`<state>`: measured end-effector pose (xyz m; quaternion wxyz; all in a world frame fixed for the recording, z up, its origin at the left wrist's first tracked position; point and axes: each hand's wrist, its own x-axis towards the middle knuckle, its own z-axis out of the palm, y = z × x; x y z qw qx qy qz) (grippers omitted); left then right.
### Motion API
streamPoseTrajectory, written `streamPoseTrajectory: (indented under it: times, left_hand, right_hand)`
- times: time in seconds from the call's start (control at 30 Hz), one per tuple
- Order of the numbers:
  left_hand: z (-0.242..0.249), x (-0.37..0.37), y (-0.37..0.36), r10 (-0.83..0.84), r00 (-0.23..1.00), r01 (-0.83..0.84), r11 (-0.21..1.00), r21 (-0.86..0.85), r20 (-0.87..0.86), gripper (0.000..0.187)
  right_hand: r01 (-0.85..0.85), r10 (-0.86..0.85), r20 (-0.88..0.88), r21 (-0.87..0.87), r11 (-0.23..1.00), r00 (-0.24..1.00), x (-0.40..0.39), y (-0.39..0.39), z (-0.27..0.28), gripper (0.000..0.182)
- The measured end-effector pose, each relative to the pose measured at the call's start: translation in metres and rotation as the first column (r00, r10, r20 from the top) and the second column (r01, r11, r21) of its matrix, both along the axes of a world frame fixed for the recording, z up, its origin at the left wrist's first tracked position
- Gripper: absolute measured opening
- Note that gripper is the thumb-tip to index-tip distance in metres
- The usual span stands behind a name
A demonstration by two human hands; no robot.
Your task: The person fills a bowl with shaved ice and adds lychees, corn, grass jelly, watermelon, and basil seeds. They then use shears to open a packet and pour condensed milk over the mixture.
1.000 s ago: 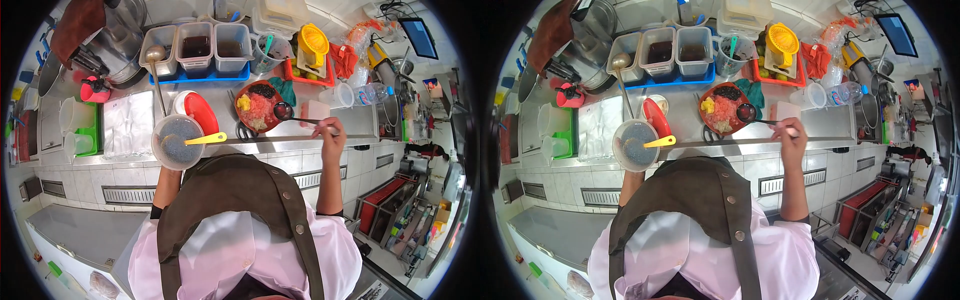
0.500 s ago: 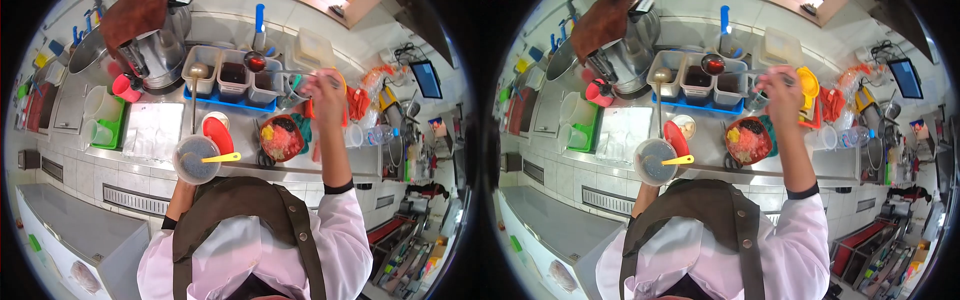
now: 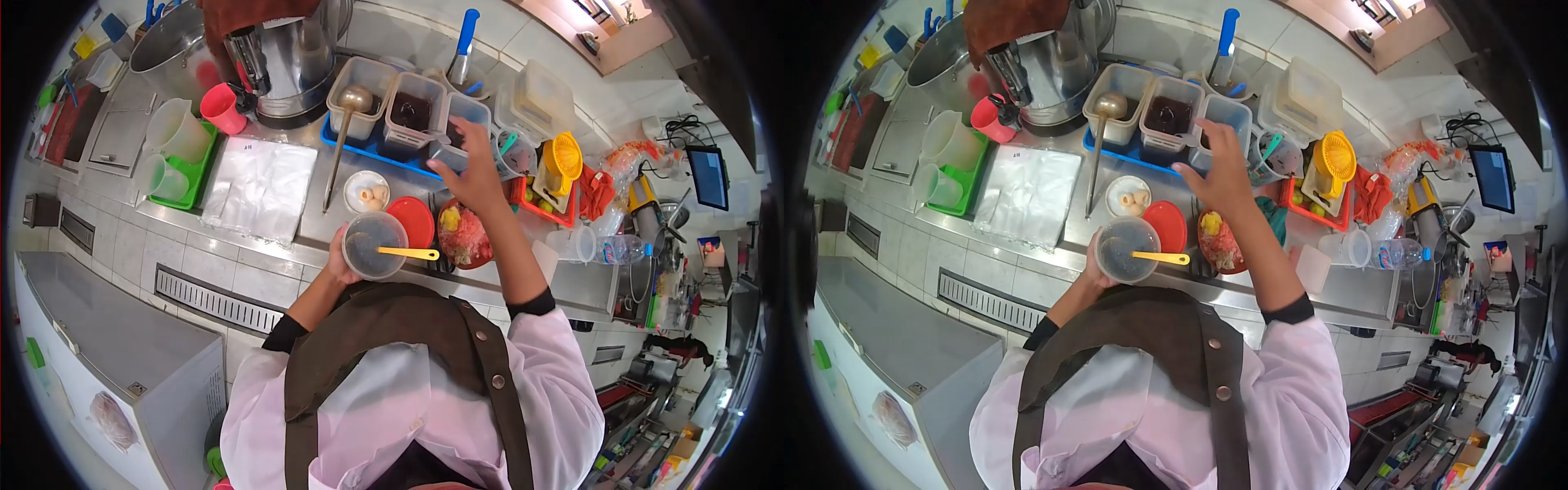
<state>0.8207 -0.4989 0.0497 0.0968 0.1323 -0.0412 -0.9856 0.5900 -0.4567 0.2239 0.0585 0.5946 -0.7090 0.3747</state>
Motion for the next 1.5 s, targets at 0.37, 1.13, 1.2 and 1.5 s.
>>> streamPoseTrajectory:
  times: [0.37, 1.13, 1.2, 1.5]
  left_hand:
    - [-0.015, -0.041, 0.005, -0.267, 0.964, 0.266, 0.964, -0.018, -0.002, 0.067]
    - [0.022, -0.013, -0.036, 0.476, 0.728, 0.338, 0.378, -0.862, 0.494, 0.033]
    - [0.051, -0.025, -0.037, 0.495, 0.79, 0.286, 0.226, -0.931, 0.363, 0.03]
    - [0.215, -0.223, -0.026, 0.102, 0.962, -0.089, -0.762, -0.642, -0.255, 0.056]
  right_hand:
    - [-0.199, -0.433, 0.817, 0.53, 0.824, 0.381, 0.006, 0.094, -0.096, 0.039]
    - [0.222, -0.246, 0.407, 0.107, 0.969, 0.88, -0.055, 0.086, -0.054, 0.023]
    - [0.33, -0.335, 0.234, 0.061, 0.942, 0.913, -0.102, 0.093, -0.015, 0.036]
    - [0.437, -0.179, -0.543, 0.395, 0.808, 0.82, -0.304, 0.066, 0.014, 0.036]
